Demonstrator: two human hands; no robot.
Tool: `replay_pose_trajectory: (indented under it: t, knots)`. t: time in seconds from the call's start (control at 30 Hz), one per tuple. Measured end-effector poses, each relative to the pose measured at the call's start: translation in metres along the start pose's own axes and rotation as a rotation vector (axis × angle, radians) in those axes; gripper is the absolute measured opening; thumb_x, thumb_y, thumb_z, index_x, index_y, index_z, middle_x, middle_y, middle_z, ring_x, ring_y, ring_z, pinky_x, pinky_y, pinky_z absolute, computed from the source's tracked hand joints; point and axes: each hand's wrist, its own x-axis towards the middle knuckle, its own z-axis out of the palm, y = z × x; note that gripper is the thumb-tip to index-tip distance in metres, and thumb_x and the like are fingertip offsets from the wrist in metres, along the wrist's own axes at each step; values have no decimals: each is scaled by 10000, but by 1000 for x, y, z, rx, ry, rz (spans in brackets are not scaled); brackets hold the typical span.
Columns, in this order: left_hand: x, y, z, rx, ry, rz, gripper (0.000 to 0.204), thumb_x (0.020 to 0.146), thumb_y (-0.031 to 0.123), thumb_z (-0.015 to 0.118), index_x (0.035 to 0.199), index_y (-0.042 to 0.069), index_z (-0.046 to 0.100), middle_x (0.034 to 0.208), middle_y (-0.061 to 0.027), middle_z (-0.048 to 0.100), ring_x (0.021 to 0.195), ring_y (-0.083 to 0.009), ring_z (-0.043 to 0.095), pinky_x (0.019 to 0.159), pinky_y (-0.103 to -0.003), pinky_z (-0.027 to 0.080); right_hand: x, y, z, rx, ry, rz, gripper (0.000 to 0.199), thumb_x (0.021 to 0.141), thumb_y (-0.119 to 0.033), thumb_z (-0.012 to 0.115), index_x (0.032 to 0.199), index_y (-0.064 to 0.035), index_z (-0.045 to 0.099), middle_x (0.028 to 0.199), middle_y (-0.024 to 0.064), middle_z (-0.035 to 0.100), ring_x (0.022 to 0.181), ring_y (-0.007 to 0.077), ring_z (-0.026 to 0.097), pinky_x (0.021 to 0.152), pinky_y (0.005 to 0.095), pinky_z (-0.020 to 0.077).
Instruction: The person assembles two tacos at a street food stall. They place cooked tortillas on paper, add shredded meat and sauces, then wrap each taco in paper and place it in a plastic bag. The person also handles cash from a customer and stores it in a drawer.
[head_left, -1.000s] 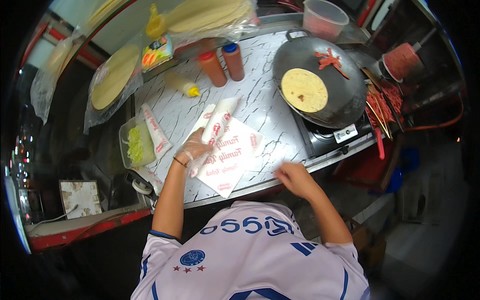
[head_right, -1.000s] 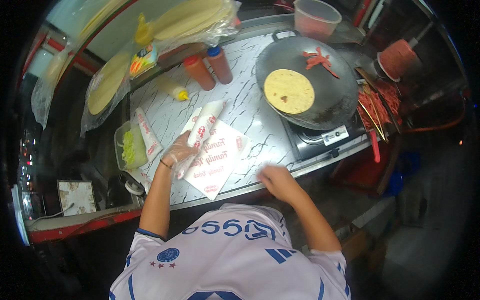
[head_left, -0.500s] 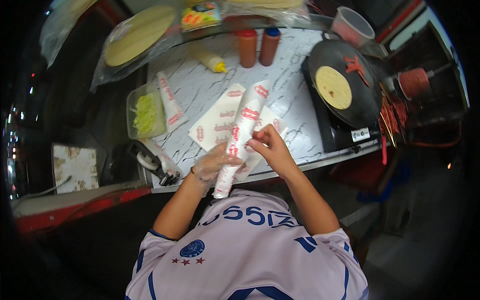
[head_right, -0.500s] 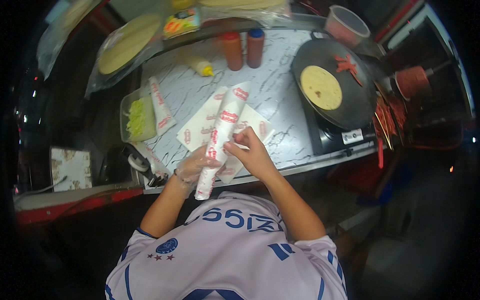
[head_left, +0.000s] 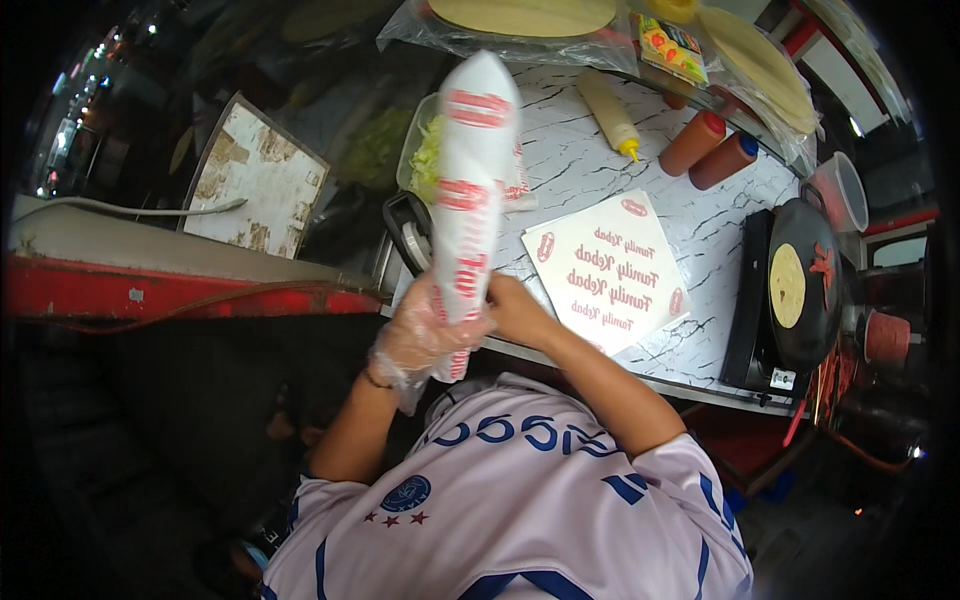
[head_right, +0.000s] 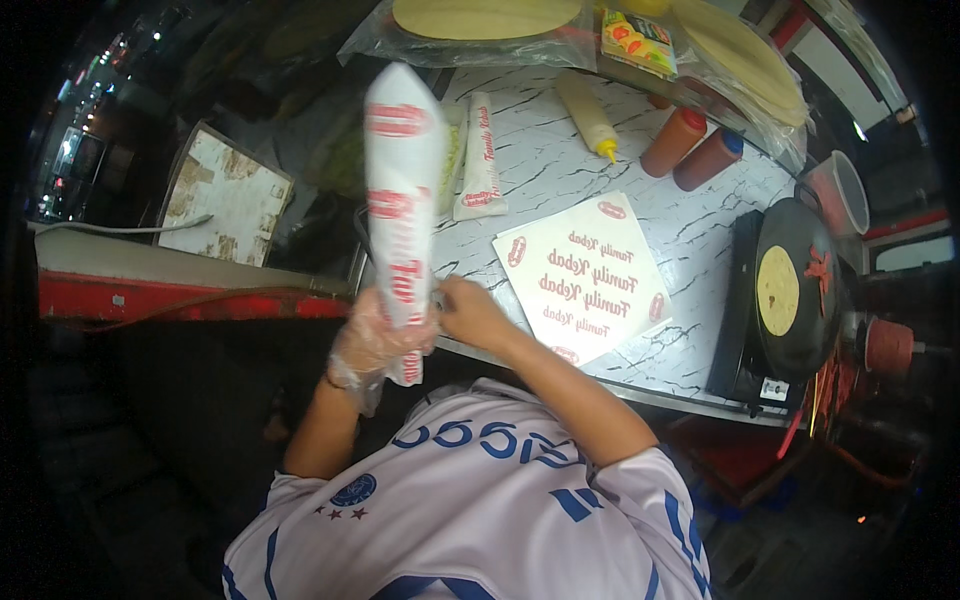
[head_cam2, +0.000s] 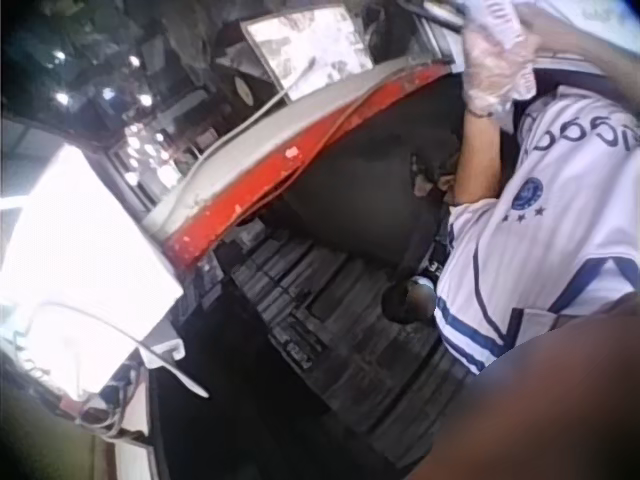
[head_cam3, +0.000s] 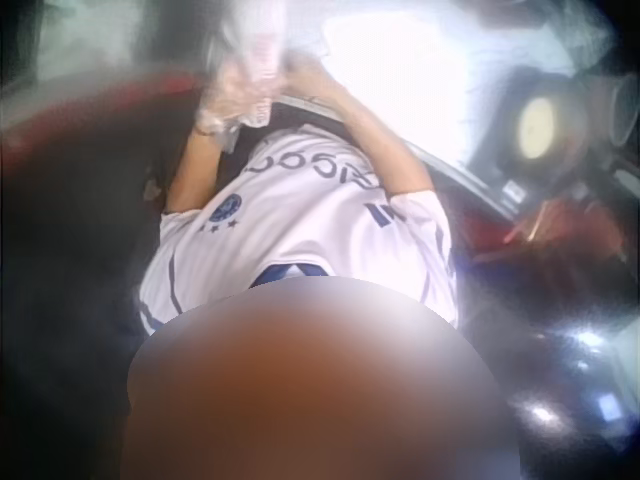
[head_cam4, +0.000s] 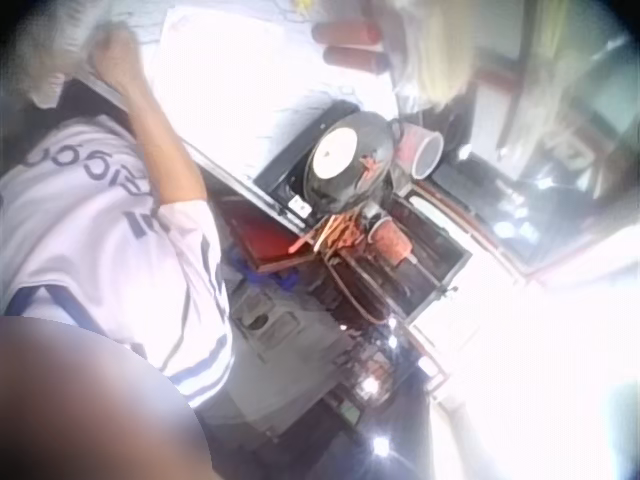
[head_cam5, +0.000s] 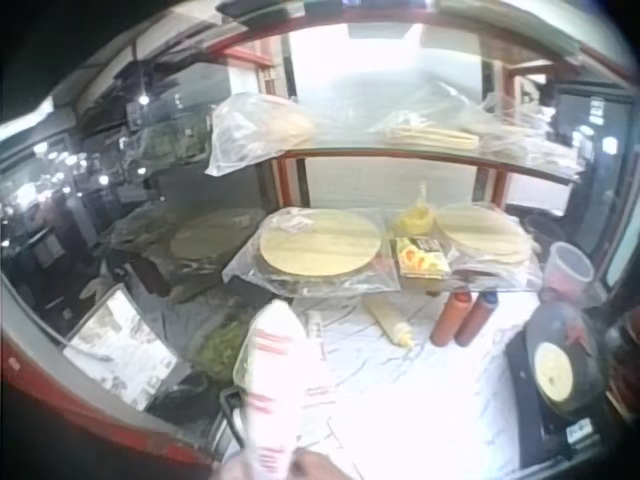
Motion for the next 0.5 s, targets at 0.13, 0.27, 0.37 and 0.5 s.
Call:
replay_pose_trajectory:
  t: [0.13,0.27,0.37,0.5]
  knots:
    - [-8,17,-13,-28,100,95,377,786,-23,761,1102,16,560,828,-65,650,676,-147,637,605,-288,535,12,-14,43,178,112,237,240,820,-150,698,1025,-37,748,836,193,698,744,311,680,709,393,517]
    - [-5,15,-7,-191,143,61,326,794,-48,729,1057,22,550,801,-74,622,656,-158,617,599,-310,528,-15,-21,56,291,346,22,151,852,-6,677,989,9,737,767,89,578,718,202,576,686,331,472]
    - [2,12,1,-174,141,-9,335,797,-58,723,1066,21,540,819,-75,616,658,-162,613,600,-319,528,-35,-7,57,107,222,133,86,857,-62,680,907,-11,727,897,148,588,781,321,613,707,410,491]
    - [19,5,16,-104,144,27,430,811,-66,691,1186,19,498,852,-64,577,635,-150,586,550,-289,489,-29,8,25,-318,247,108,105,870,-127,694,871,-23,705,828,168,560,774,358,592,706,426,480]
